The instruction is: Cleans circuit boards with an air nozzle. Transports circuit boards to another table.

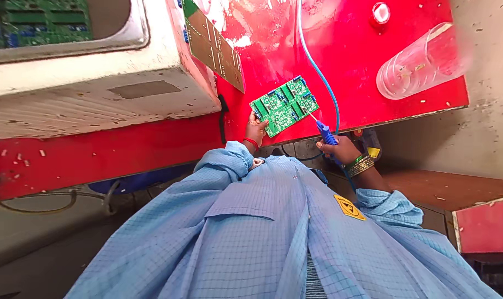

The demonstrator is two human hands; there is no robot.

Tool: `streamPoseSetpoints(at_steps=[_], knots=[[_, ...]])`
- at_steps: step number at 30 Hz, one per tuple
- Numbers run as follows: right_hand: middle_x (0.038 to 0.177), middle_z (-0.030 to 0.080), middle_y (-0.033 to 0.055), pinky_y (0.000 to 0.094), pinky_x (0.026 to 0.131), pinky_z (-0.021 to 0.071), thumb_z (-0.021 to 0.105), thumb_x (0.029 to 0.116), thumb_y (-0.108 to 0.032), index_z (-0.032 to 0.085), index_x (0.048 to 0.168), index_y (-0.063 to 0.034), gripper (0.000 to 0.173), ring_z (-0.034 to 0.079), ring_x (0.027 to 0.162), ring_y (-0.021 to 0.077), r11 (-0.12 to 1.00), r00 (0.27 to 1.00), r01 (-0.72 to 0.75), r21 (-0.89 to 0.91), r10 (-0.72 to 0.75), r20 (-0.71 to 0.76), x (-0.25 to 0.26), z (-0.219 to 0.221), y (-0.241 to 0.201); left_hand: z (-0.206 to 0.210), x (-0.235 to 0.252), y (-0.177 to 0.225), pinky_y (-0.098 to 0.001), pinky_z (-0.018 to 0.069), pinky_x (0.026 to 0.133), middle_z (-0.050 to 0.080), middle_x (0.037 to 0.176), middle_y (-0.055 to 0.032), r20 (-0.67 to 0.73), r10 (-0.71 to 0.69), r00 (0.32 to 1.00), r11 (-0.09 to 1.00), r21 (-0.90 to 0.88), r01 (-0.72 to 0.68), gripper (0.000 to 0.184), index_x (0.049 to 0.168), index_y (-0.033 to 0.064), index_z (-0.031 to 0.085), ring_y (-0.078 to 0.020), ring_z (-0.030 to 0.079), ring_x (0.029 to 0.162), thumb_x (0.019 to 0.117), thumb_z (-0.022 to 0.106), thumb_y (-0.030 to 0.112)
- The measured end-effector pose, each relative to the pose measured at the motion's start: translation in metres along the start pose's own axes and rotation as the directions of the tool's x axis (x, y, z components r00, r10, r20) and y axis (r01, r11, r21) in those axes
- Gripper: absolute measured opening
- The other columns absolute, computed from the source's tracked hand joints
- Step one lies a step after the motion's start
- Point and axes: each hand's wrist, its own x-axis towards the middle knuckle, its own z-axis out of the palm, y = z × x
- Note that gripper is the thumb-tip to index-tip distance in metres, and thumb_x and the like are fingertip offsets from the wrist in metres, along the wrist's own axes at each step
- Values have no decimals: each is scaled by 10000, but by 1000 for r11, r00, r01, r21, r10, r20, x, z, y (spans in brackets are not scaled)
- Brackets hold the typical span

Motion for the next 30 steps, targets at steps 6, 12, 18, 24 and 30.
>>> streamPoseSetpoints(at_steps=[6,12,18,24,30], knots=[[861,650,60,311,699,507,689,991,-288,668,1131,-21,302,592,708,110,999,998,23,-23,-22,51,-7,16,-8,-1,1,-1,-439,576,897,518,1395,-196,1,0,1000,1000,-2,0,763,1602,142,168,-271,647,1120,981,528,-116],[864,664,86,370,699,526,702,974,-349,671,1141,-29,362,611,709,155,993,994,111,-35,-111,13,7,15,-27,-1,1,-3,-442,575,907,513,1414,-195,-5,-3,1000,1000,0,3,773,1609,149,158,-279,646,1134,984,528,-113],[907,671,114,410,751,518,711,969,-296,669,1167,-5,354,616,768,183,988,990,126,-93,-119,74,-13,17,-13,0,0,0,-455,566,917,513,1413,-195,-11,-8,1000,1000,-3,8,681,1604,139,189,-283,636,1146,1025,484,-64],[1025,676,102,416,821,518,722,932,-381,650,1258,-51,470,630,875,169,977,961,132,-168,-85,262,-31,32,-18,1,-1,2,-444,559,918,514,1421,-183,-36,-26,999,999,-30,25,564,1591,145,241,-269,632,1140,1074,422,9],[962,658,83,385,770,504,725,934,-359,659,1225,-54,426,603,820,146,953,929,218,-210,-136,344,-27,33,-33,-1,-4,7,-430,575,834,574,1337,-170,-39,-54,998,999,-8,54,514,1557,125,322,-252,662,1028,1069,453,28]])
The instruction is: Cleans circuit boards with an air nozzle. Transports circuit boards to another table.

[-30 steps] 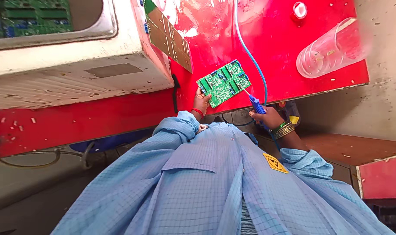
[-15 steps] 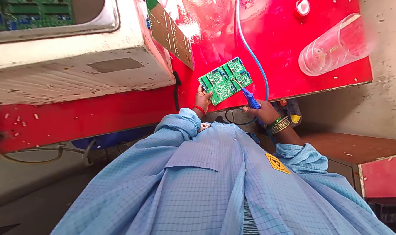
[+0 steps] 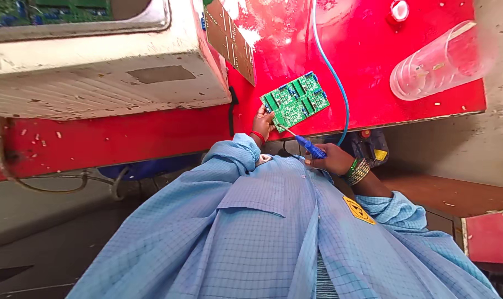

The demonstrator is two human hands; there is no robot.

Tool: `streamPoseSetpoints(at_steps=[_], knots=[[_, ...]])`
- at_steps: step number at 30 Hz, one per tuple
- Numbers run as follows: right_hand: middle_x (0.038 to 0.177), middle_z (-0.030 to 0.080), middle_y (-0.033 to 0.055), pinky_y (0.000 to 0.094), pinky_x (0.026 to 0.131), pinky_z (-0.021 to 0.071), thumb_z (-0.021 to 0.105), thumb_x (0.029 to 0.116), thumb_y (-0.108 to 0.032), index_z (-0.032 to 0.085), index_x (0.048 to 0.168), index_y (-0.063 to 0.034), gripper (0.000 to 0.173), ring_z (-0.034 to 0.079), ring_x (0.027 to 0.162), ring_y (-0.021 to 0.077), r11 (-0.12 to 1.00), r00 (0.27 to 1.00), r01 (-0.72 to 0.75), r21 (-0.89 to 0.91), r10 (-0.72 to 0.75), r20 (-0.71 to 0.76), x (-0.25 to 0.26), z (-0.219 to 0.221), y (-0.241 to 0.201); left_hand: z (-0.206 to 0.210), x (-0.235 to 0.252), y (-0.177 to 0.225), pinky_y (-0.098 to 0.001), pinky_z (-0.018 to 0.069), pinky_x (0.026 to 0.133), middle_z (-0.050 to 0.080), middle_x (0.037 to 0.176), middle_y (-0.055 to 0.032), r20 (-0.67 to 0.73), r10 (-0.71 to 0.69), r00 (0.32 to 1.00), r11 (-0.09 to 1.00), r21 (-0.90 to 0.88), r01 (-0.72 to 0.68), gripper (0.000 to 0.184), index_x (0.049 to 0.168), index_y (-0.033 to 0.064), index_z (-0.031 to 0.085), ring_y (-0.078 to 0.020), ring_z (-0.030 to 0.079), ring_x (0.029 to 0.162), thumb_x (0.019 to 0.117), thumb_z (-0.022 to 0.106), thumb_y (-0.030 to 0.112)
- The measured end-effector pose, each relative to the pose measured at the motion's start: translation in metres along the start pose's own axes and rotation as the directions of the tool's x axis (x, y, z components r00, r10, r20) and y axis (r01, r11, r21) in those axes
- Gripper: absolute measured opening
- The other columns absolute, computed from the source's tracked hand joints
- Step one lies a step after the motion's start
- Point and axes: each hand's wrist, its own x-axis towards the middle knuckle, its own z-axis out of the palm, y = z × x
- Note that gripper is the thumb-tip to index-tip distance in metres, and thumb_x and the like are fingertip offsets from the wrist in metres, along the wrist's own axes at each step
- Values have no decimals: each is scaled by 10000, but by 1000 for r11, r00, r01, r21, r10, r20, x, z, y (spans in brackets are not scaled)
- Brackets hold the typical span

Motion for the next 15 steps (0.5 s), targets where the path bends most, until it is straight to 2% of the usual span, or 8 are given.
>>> streamPoseSetpoints(at_steps=[3,5,8,11,15], knots=[[999,682,131,436,817,521,723,956,-330,656,1245,-27,424,635,856,201,999,994,-28,17,29,-108,9,-9,2,0,1,1,-430,570,862,572,1321,-170,-10,-18,1000,1000,-16,18,465,1506,74,360,-250,655,1041,1059,474,14],[946,674,125,426,786,512,727,963,-305,660,1211,-11,391,618,808,193,999,988,-31,37,36,-153,13,-11,0,3,1,4,-411,570,835,583,1277,-170,-36,-38,999,999,-2,38,443,1468,59,385,-236,655,997,1046,512,17],[960,672,106,416,799,515,720,961,-332,657,1236,-31,413,621,828,175,1000,995,-5,8,6,-97,12,-7,-8,8,0,12,-407,575,835,585,1270,-182,-44,-74,996,997,31,75,479,1457,63,386,-251,659,996,1020,581,41],[1024,684,99,419,838,520,723,948,-349,641,1291,-54,460,636,885,168,999,997,41,9,-40,-71,4,-6,-18,13,-1,21,-405,564,854,574,1297,-186,-42,-101,994,994,40,103,513,1489,84,357,-251,647,1025,1023,564,33],[887,663,43,357,721,516,745,910,-297,660,1228,-58,407,603,749,109,986,965,144,79,-123,-230,-16,-18,-19,24,-4,43,-428,578,871,558,1341,-199,44,-13,999,994,113,8,608,1512,72,313,-272,657,1064,980,570,-71]])
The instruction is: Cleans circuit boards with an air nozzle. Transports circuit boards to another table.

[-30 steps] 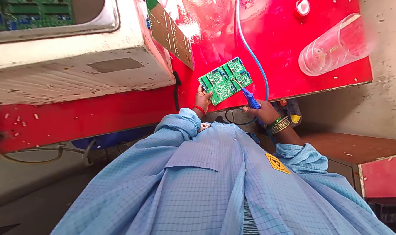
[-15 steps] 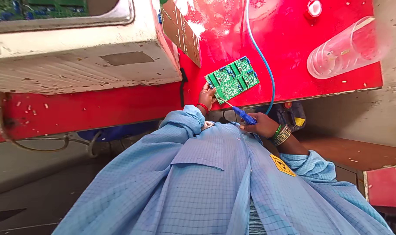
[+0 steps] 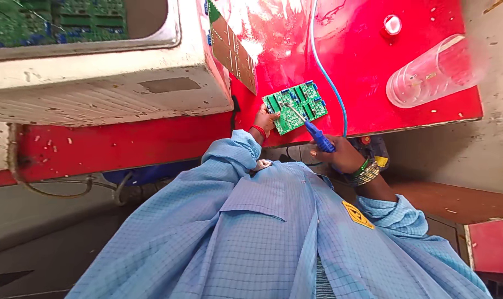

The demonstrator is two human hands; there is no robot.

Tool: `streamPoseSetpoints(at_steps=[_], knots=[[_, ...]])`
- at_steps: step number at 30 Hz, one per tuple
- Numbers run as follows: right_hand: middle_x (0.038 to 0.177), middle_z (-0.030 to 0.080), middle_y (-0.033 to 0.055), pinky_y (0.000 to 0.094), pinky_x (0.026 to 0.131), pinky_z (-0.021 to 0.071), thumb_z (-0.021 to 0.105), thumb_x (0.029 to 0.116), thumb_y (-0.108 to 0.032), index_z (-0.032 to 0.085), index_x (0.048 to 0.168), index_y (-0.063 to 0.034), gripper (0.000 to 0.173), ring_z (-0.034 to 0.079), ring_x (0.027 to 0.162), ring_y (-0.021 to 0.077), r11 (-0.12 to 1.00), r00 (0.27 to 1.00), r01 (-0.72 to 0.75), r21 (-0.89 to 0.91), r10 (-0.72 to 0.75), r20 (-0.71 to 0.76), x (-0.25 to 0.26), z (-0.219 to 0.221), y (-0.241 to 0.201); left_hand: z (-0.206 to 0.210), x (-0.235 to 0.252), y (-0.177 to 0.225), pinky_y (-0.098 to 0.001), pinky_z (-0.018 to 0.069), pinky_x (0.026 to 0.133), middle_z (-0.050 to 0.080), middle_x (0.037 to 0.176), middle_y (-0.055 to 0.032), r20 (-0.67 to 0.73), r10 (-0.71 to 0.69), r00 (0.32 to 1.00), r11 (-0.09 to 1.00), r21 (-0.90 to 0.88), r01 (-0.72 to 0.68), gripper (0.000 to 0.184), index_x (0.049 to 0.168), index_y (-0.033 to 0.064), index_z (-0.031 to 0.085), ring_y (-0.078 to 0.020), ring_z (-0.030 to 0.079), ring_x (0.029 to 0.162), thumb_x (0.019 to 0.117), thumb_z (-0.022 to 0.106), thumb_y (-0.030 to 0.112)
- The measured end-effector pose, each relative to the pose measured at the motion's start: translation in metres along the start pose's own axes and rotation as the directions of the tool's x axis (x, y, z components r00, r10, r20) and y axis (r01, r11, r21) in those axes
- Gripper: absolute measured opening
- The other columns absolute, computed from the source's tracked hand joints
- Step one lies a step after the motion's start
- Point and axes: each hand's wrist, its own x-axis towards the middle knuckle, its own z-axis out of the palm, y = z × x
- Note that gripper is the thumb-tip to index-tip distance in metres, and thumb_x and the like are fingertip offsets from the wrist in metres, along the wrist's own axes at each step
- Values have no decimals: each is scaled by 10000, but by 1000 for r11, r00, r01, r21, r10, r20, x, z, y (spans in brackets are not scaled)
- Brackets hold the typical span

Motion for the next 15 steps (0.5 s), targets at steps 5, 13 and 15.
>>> streamPoseSetpoints(at_steps=[5,13,15], knots=[[824,651,-50,227,615,501,719,857,-366,642,1256,-73,501,568,660,3,986,967,161,36,-150,-207,-37,-29,-5,23,-6,51,-360,541,986,580,1375,-183,223,305,926,904,239,-355,583,1473,-35,412,-195,633,1174,924,585,-126],[891,698,-97,197,712,561,704,843,-454,660,1205,-111,501,652,777,-19,971,927,227,73,-193,-321,-79,-54,15,46,-47,79,-564,518,998,653,1364,-181,644,568,513,-44,646,-762,397,1265,70,720,-392,662,1207,990,465,-62],[898,699,-88,208,716,561,702,850,-482,661,1225,-112,528,654,783,-5,979,942,187,82,-155,-298,-84,-53,25,36,-41,63,-585,520,993,672,1324,-199,760,477,441,-182,577,-796,379,1256,88,724,-421,665,1184,992,494,-57]])
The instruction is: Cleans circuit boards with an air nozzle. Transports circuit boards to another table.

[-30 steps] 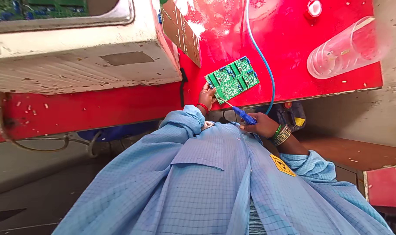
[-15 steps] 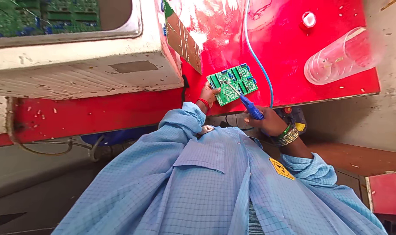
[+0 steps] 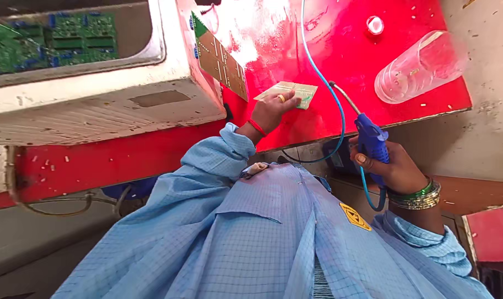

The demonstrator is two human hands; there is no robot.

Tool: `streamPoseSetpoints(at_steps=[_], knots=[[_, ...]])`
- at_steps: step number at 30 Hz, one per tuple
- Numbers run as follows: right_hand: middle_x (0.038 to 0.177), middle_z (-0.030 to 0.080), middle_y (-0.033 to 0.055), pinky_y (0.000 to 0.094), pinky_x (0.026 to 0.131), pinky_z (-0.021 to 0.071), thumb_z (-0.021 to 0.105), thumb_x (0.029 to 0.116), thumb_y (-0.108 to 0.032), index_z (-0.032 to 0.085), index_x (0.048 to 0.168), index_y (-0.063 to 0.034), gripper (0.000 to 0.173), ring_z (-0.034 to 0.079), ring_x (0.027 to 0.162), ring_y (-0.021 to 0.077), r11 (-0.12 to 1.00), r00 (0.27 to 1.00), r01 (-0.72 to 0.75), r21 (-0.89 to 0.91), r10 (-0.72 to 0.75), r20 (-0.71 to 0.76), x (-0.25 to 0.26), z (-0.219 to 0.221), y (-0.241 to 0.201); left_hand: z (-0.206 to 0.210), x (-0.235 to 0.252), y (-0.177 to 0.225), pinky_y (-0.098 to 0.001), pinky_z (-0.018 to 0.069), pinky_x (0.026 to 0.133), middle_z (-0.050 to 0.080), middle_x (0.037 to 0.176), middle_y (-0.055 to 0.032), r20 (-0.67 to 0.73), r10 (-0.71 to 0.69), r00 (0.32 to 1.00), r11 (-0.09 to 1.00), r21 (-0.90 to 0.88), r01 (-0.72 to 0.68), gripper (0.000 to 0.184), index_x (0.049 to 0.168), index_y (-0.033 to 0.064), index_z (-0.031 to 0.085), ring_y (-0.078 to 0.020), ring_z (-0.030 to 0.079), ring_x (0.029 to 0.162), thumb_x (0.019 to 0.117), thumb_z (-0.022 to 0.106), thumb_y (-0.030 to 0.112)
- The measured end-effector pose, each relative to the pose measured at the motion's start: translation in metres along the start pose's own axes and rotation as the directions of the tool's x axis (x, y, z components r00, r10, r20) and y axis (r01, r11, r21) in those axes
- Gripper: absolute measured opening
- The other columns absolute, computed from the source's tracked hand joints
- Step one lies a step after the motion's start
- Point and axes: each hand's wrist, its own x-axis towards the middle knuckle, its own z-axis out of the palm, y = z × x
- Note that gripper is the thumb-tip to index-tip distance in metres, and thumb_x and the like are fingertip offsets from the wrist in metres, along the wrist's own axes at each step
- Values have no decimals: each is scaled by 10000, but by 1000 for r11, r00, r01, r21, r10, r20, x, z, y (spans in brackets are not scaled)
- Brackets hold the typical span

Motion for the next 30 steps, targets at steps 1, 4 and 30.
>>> streamPoseSetpoints(at_steps=[1,4,30], knots=[[887,693,-84,212,711,559,704,844,-487,661,1223,-107,538,651,776,0,1000,1000,-27,1,27,15,-2,1,4,6,-8,-5,-595,509,1005,670,1322,-210,52,47,998,999,23,-49,388,1275,96,714,-438,653,1197,989,505,-59],[885,680,-79,225,718,550,702,840,-492,655,1231,-95,559,638,776,-4,993,986,-119,-18,120,113,-7,12,14,22,-35,-14,-626,480,1027,666,1320,-223,168,153,974,986,42,-162,437,1306,110,699,-474,616,1239,961,526,-95],[942,658,-19,247,732,516,693,904,-350,646,1224,-76,424,603,778,15,954,822,-253,-160,299,485,29,50,24,70,-101,-44,-707,323,1109,673,1328,-189,-19,-64,998,992,108,66,315,1233,32,721,-465,566,1308,965,559,-2]])
